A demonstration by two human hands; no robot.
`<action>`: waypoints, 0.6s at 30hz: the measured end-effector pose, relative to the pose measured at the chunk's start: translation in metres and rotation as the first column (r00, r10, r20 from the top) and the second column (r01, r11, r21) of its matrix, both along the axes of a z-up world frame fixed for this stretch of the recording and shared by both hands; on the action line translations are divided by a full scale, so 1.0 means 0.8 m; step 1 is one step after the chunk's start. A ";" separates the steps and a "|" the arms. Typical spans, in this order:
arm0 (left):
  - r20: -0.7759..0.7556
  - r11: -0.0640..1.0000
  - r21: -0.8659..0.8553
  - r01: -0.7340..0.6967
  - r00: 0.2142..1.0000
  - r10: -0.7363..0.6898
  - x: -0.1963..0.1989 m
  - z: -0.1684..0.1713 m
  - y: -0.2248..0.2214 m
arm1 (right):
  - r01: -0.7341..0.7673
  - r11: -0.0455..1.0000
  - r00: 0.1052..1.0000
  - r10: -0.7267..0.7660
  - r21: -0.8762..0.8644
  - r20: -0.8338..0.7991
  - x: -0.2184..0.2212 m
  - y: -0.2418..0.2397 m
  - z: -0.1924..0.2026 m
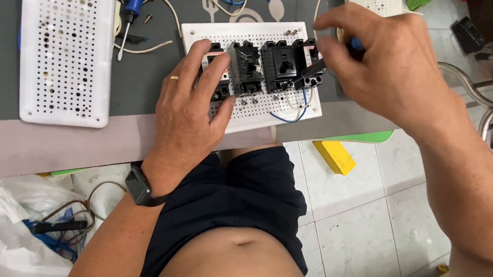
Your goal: The person is wiring multiple circuit breakers onto a mounting board, inserting wires into terminals and securing them with a screwdriver.
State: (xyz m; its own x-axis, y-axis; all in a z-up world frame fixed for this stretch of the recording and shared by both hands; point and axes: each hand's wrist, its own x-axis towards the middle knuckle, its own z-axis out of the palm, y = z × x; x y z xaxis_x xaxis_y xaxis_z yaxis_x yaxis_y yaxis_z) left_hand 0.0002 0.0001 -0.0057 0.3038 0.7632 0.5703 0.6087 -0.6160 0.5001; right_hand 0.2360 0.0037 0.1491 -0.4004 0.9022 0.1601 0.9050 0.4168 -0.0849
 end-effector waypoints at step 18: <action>-0.006 1.000 0.008 -0.008 1.000 0.008 0.000 0.007 -0.001 | -0.026 0.999 0.997 0.024 0.029 0.067 0.009 -0.001 -0.001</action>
State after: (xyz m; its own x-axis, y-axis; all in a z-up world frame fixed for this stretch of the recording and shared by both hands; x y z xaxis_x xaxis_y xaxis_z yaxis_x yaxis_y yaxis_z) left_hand 0.0001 -0.0007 0.0001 0.3011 0.7613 0.5743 0.6166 -0.6148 0.4917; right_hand 0.2432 0.0026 0.1482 -0.4336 0.8870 0.1589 0.8975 0.4408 -0.0117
